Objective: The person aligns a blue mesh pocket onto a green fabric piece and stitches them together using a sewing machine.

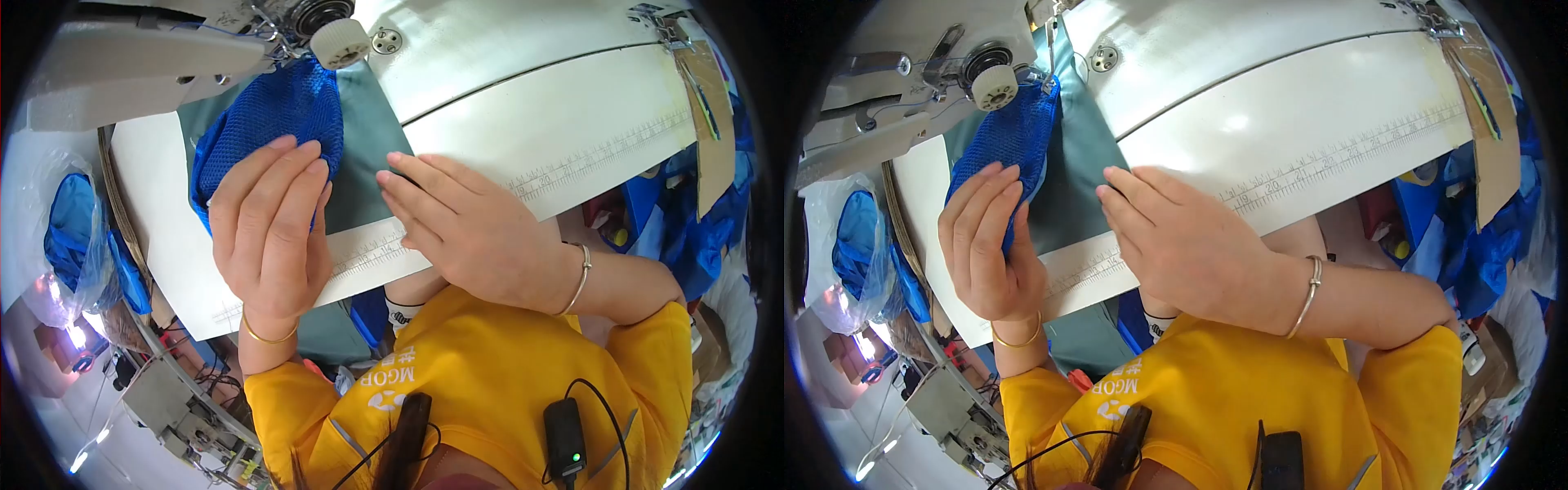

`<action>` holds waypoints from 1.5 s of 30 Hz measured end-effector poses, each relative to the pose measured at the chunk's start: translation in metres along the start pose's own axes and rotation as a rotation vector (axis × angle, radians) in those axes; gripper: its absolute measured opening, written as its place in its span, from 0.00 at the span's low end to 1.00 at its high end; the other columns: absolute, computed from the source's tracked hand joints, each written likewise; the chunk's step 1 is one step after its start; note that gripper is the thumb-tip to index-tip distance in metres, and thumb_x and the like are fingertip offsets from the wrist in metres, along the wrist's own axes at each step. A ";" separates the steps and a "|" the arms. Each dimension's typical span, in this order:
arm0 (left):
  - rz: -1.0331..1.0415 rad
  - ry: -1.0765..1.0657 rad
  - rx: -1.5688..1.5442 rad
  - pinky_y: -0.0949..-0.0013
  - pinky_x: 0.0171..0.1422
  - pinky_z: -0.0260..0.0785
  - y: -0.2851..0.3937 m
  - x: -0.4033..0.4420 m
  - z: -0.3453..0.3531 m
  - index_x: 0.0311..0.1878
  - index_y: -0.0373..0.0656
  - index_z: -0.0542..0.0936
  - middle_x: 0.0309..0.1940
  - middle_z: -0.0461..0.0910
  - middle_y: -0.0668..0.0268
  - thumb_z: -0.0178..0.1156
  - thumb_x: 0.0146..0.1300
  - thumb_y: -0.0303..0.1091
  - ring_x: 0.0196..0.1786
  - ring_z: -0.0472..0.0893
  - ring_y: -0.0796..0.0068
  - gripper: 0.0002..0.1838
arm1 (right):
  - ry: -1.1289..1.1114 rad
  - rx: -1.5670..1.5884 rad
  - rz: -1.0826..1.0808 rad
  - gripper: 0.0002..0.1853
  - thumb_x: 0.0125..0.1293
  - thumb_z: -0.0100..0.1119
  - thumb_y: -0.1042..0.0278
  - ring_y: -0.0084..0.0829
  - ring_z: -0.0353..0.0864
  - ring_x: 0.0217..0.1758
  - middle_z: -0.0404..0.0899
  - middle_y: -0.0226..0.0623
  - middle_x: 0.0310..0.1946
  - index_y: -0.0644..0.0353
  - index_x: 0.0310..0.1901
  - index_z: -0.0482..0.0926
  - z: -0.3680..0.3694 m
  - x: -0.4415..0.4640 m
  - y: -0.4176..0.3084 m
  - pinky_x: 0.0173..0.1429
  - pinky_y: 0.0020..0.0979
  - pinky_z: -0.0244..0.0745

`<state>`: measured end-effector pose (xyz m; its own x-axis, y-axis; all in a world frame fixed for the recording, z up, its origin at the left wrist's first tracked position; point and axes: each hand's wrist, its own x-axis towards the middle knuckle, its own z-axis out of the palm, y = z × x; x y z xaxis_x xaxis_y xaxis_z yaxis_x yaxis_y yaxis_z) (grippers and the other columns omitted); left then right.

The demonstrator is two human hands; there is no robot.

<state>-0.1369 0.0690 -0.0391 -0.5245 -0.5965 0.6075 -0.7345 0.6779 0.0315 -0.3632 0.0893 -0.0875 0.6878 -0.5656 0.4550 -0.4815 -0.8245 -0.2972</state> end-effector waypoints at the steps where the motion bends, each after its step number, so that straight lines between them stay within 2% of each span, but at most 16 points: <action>1: 0.001 -0.001 -0.002 0.62 0.56 0.81 -0.001 0.002 -0.004 0.49 0.36 0.87 0.48 0.88 0.57 0.73 0.53 0.21 0.51 0.86 0.57 0.18 | -0.119 -0.082 -0.014 0.26 0.61 0.58 0.66 0.47 0.78 0.72 0.82 0.54 0.64 0.76 0.57 0.85 -0.002 -0.004 -0.001 0.80 0.43 0.68; 3: 0.184 -0.226 -0.036 0.61 0.54 0.83 -0.001 0.009 -0.013 0.45 0.32 0.86 0.46 0.88 0.57 0.69 0.52 0.26 0.52 0.86 0.56 0.15 | -0.114 -0.113 -0.025 0.25 0.63 0.58 0.66 0.47 0.78 0.72 0.83 0.53 0.63 0.77 0.57 0.84 -0.005 -0.008 0.003 0.80 0.43 0.69; 4: 0.243 -0.222 -0.035 0.61 0.51 0.84 0.000 0.012 -0.009 0.42 0.31 0.86 0.45 0.87 0.56 0.65 0.52 0.28 0.52 0.86 0.57 0.15 | -0.110 -0.143 -0.035 0.25 0.64 0.59 0.66 0.47 0.77 0.72 0.84 0.53 0.62 0.78 0.57 0.84 -0.006 -0.009 0.004 0.80 0.43 0.69; 5: 0.242 -0.222 -0.040 0.61 0.51 0.84 0.002 0.011 -0.008 0.42 0.31 0.86 0.45 0.87 0.56 0.65 0.52 0.28 0.52 0.86 0.57 0.15 | -0.114 -0.143 -0.032 0.25 0.64 0.59 0.66 0.47 0.77 0.72 0.84 0.53 0.62 0.78 0.57 0.84 -0.004 -0.010 0.005 0.80 0.43 0.69; 8: 0.233 -0.401 -0.014 0.62 0.49 0.83 0.007 0.005 -0.006 0.44 0.33 0.85 0.44 0.85 0.56 0.66 0.51 0.27 0.49 0.86 0.60 0.15 | -0.061 -0.031 0.002 0.23 0.67 0.61 0.64 0.46 0.78 0.72 0.83 0.52 0.62 0.76 0.56 0.84 0.003 -0.015 0.007 0.79 0.43 0.70; 11: 0.207 -0.370 -0.004 0.63 0.47 0.81 0.007 -0.013 0.005 0.44 0.34 0.85 0.43 0.86 0.58 0.67 0.51 0.28 0.47 0.85 0.62 0.16 | -0.007 0.033 -0.008 0.21 0.69 0.63 0.64 0.45 0.78 0.71 0.83 0.50 0.62 0.74 0.55 0.84 0.004 -0.021 0.011 0.79 0.43 0.71; 13: 0.169 -0.317 -0.030 0.64 0.46 0.81 0.007 -0.024 0.011 0.44 0.34 0.85 0.42 0.86 0.58 0.67 0.51 0.28 0.45 0.85 0.63 0.16 | 0.019 0.076 -0.019 0.19 0.66 0.70 0.67 0.46 0.82 0.68 0.83 0.48 0.61 0.72 0.54 0.84 0.001 -0.020 0.013 0.72 0.44 0.80; 14: 0.140 -0.258 -0.052 0.64 0.46 0.80 0.007 -0.027 0.013 0.44 0.34 0.85 0.42 0.86 0.59 0.67 0.51 0.28 0.44 0.85 0.63 0.16 | 0.013 0.080 -0.027 0.19 0.66 0.70 0.67 0.46 0.82 0.68 0.83 0.48 0.61 0.72 0.54 0.84 0.002 -0.021 0.014 0.72 0.44 0.80; 16: 0.117 -0.239 -0.069 0.65 0.46 0.80 0.006 -0.030 0.015 0.44 0.34 0.85 0.41 0.86 0.59 0.67 0.50 0.28 0.43 0.85 0.63 0.16 | 0.039 0.072 -0.041 0.18 0.69 0.65 0.64 0.44 0.79 0.70 0.83 0.48 0.59 0.71 0.52 0.85 0.005 -0.024 0.016 0.77 0.44 0.73; 21: 0.125 -0.184 -0.080 0.65 0.45 0.80 0.009 -0.033 0.021 0.44 0.34 0.86 0.42 0.86 0.58 0.66 0.49 0.28 0.43 0.86 0.63 0.17 | 0.039 0.097 -0.048 0.18 0.68 0.66 0.64 0.45 0.79 0.69 0.83 0.48 0.58 0.71 0.51 0.84 0.004 -0.021 0.017 0.75 0.44 0.75; 27: 0.108 -0.160 -0.118 0.63 0.46 0.81 0.014 -0.032 0.022 0.43 0.32 0.86 0.43 0.87 0.55 0.66 0.52 0.28 0.45 0.86 0.61 0.15 | 0.061 0.097 -0.049 0.18 0.68 0.66 0.65 0.45 0.80 0.68 0.83 0.48 0.57 0.71 0.51 0.84 0.004 -0.023 0.017 0.76 0.44 0.75; 33: 0.173 -0.178 -0.018 0.62 0.45 0.81 0.021 -0.031 0.022 0.43 0.31 0.86 0.44 0.87 0.53 0.65 0.55 0.27 0.45 0.86 0.59 0.13 | 0.065 0.103 -0.047 0.17 0.68 0.66 0.65 0.44 0.79 0.69 0.83 0.47 0.57 0.71 0.51 0.85 0.007 -0.024 0.016 0.76 0.44 0.74; 38: 0.250 -0.241 0.095 0.65 0.44 0.79 0.027 -0.024 0.021 0.43 0.31 0.86 0.42 0.86 0.54 0.63 0.59 0.27 0.43 0.85 0.63 0.12 | 0.079 0.100 -0.049 0.17 0.67 0.65 0.64 0.44 0.79 0.69 0.83 0.47 0.56 0.70 0.51 0.85 0.008 -0.025 0.018 0.77 0.44 0.73; 45: 0.263 -0.293 0.109 0.66 0.42 0.78 0.031 -0.022 0.020 0.44 0.31 0.86 0.41 0.85 0.55 0.63 0.60 0.27 0.40 0.84 0.65 0.12 | 0.103 0.086 -0.056 0.17 0.66 0.64 0.65 0.44 0.80 0.68 0.83 0.46 0.56 0.70 0.50 0.86 0.010 -0.026 0.017 0.77 0.44 0.73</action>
<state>-0.1570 0.0946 -0.0671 -0.7895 -0.5169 0.3309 -0.5921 0.7834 -0.1889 -0.3836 0.0897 -0.1123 0.6508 -0.5182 0.5549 -0.3928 -0.8553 -0.3379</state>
